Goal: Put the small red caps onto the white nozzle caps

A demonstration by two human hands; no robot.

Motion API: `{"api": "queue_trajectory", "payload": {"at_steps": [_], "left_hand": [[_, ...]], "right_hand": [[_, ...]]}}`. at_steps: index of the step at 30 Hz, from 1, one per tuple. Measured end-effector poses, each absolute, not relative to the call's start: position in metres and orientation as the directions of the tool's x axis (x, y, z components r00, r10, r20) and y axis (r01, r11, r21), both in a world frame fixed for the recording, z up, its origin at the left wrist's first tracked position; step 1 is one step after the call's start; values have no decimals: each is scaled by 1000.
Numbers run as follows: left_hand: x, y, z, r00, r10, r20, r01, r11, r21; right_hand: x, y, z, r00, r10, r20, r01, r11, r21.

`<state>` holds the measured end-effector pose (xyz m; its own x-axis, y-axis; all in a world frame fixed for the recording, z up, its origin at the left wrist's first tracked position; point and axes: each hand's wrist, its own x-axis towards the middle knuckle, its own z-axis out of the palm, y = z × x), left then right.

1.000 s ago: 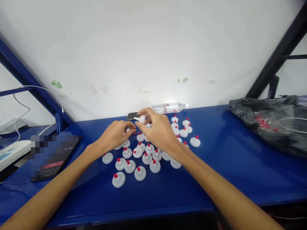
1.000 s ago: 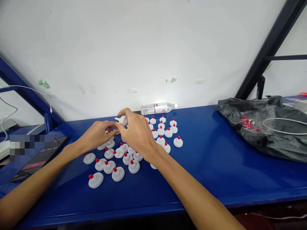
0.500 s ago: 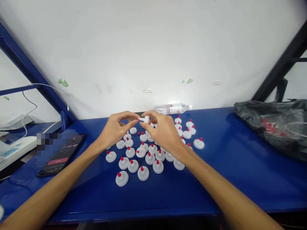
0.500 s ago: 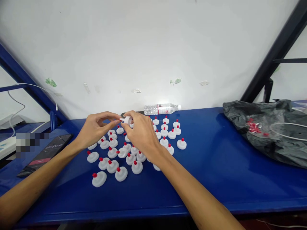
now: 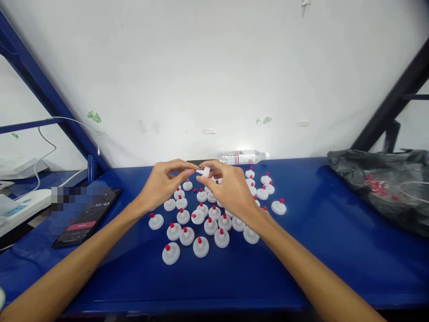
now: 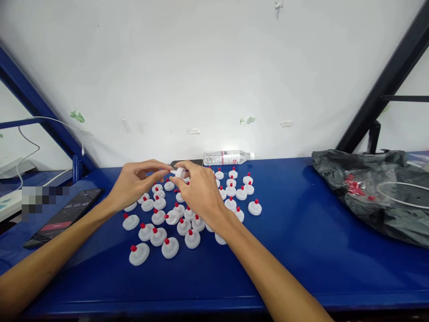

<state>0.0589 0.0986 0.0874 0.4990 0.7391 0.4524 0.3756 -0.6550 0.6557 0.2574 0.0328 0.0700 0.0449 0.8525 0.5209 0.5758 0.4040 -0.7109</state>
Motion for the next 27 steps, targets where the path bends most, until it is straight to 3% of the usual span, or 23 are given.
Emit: {"api": "queue_trajectory", "payload": {"at_steps": [6,13,20,27], "left_hand": [[58,99,87,514,747,422,420,-648,635],[61,97,76,453,750,482,384,-653,653],[61,87,84,423,770,477,303,-616,727],[57,88,90,497,747,441,246,-608,755]], "right_hand": [[256,33,69,43,848,529,492,442,-750],[252,33,67,31,828,559,438,492,-753],[247,31,66,-31,913,406,56,407,-912],[246,34,59,-75,914,398,5,399,-917]]}}
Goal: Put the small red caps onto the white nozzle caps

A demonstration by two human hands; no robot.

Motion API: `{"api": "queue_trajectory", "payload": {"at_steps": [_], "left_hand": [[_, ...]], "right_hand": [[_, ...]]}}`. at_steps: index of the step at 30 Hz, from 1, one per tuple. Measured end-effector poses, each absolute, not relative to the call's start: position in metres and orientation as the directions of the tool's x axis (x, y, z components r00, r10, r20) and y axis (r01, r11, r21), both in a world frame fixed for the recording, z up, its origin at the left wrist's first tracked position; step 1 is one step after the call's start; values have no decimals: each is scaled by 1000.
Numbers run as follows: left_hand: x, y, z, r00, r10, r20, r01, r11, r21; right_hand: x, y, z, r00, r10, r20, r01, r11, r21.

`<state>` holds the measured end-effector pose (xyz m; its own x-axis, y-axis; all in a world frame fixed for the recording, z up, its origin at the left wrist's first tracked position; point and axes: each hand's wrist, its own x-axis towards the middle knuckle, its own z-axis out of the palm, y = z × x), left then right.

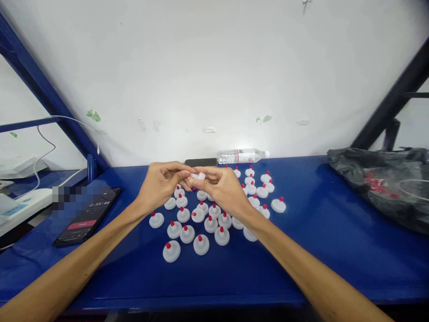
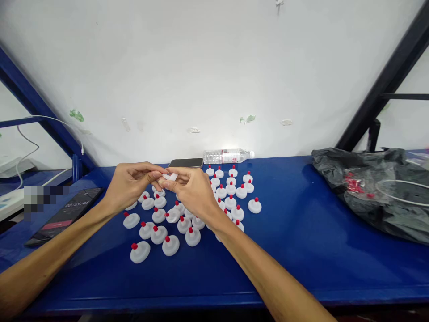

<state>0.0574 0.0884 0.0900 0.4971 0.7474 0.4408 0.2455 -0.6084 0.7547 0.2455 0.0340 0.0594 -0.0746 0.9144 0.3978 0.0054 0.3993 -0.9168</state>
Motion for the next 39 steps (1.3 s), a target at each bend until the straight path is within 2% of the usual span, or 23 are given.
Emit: {"api": "queue_trajectory", "payload": {"at_steps": [7,13,16,19,23,26,29,31,35,37,39], "left_hand": [[55,97,87,560,718,413,263,-627,734],[56,99,92,589,678,439,384,-713,587],[54,101,86,646,631,430,416,-763,495],[53,104,77,678,608,413,425,-783,454],[52,104,71,689,607,396,437,-784,440],[53,102,71,685,604,407,448,-790,419],[52,100,73,673,598,436,460,-800,386],[51,99,75,665,590,457,468,-807,361],[48,102,76,669,580,466,483,-815,321],[48,103,76,677,581,452,491,-814,310],[48,104,76,683,587,435,500,-810,307]], "right_hand": [[250,38,58,-90,909,406,27,410,-912],[256,37,71,-13,883,469,283,453,-845],[257,37,69,-49,844,534,459,494,-739],[258,37,62,-167,783,599,635,550,-543],[259,38,53,-314,694,648,699,631,-337],[258,38,49,-339,649,682,708,653,-269],[254,36,49,-276,639,718,678,659,-325],[251,35,52,-198,686,700,624,639,-450],[246,34,57,-64,826,561,422,531,-734],[244,35,57,-57,875,480,334,470,-817],[243,34,57,-57,898,437,321,431,-843]]}}
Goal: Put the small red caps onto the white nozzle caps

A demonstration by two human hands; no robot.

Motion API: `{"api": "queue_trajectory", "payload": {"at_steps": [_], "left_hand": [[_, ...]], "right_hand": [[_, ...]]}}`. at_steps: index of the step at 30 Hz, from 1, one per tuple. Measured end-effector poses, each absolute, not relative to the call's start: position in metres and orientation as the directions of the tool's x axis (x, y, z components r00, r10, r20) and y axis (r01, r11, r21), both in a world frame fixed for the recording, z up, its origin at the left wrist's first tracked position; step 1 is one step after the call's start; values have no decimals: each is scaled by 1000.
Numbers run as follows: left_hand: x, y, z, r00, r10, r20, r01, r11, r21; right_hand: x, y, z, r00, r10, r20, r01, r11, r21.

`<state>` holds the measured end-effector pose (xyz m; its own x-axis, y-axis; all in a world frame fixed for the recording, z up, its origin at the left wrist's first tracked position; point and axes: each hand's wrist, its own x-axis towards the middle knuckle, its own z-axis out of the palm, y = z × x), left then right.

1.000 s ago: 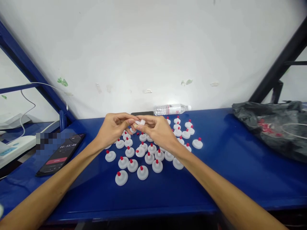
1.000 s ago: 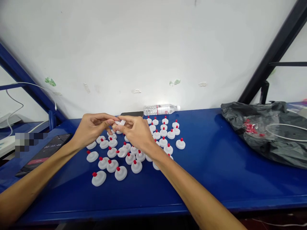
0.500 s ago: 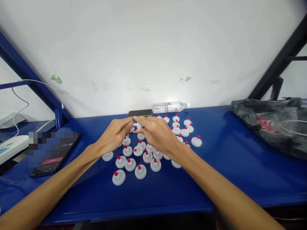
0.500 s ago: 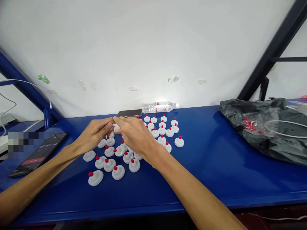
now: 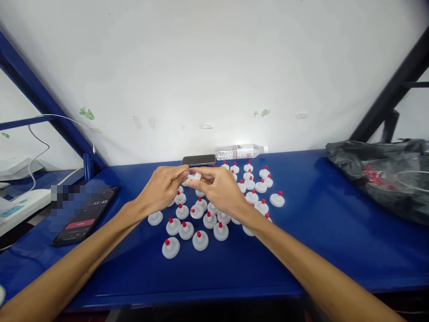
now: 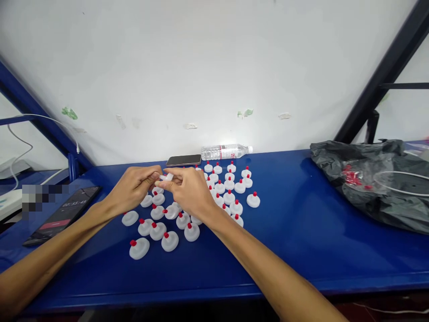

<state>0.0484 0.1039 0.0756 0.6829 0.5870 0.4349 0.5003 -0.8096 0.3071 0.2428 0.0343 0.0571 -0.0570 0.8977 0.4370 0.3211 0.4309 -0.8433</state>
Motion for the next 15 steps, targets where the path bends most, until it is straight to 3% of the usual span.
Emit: {"api": "queue_trajectory", "payload": {"at_steps": [3,7,10,12,15], "left_hand": [[48,103,76,677,601,425,513,-799,313],[49,101,76,672,611,419,520,-792,320],[50,101,75,673,612,415,523,-791,317],[50,102,76,669,612,422,531,-791,306],[49,103,79,660,608,440,552,-791,265]], "right_hand": [[241,32,55,-46,859,510,464,470,-751],[240,30,51,-185,671,718,680,615,-400],[241,29,50,-294,576,763,732,649,-208],[242,29,51,-277,589,759,732,641,-230],[244,29,57,-157,672,724,689,599,-407]]}}
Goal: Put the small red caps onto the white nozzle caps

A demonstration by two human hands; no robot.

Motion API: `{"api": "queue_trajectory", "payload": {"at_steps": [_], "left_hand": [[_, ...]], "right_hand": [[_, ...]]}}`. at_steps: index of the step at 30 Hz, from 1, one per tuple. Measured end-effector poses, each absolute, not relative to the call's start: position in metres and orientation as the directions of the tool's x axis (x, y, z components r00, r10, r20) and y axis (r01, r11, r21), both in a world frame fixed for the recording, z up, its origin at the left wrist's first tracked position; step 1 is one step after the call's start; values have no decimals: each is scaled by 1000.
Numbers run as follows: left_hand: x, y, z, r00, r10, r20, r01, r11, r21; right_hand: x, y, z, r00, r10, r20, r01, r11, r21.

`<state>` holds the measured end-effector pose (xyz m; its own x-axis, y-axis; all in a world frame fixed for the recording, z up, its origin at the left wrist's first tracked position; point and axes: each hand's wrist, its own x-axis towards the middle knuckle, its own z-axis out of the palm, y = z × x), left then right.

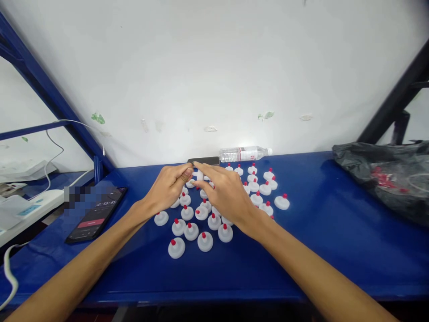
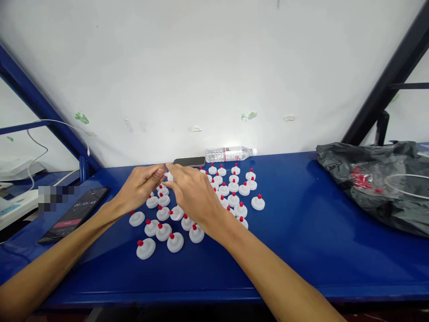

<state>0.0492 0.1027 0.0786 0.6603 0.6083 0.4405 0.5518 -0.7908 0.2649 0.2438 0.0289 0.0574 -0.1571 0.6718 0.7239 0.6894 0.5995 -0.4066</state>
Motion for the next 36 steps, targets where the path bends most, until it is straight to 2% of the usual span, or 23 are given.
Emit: {"api": "queue_trajectory", "payload": {"at_steps": [4,7,10,12,16,20,25,36], "left_hand": [[45,103,79,656,602,455,587,-786,195],[44,103,77,658,597,459,602,-783,156],[47,101,77,653,594,470,608,-781,143],[49,100,79,643,601,474,615,-775,148],[50,102,87,613,647,453,667,-732,141],[45,111,92,622,694,362,722,-688,77],[43,115,93,654,714,250,732,-681,29],[43,116,85,698,707,116,708,-705,44]], "right_hand": [[246,28,66,-69,807,587,549,522,-653],[248,27,71,-59,890,452,361,442,-822],[249,26,72,-102,924,369,247,383,-890],[249,26,71,-90,922,377,314,385,-868],[251,29,68,23,871,491,543,402,-737],[253,30,66,53,836,546,654,384,-652],[251,28,65,22,827,562,677,402,-617],[250,28,64,0,817,577,689,418,-592]]}}
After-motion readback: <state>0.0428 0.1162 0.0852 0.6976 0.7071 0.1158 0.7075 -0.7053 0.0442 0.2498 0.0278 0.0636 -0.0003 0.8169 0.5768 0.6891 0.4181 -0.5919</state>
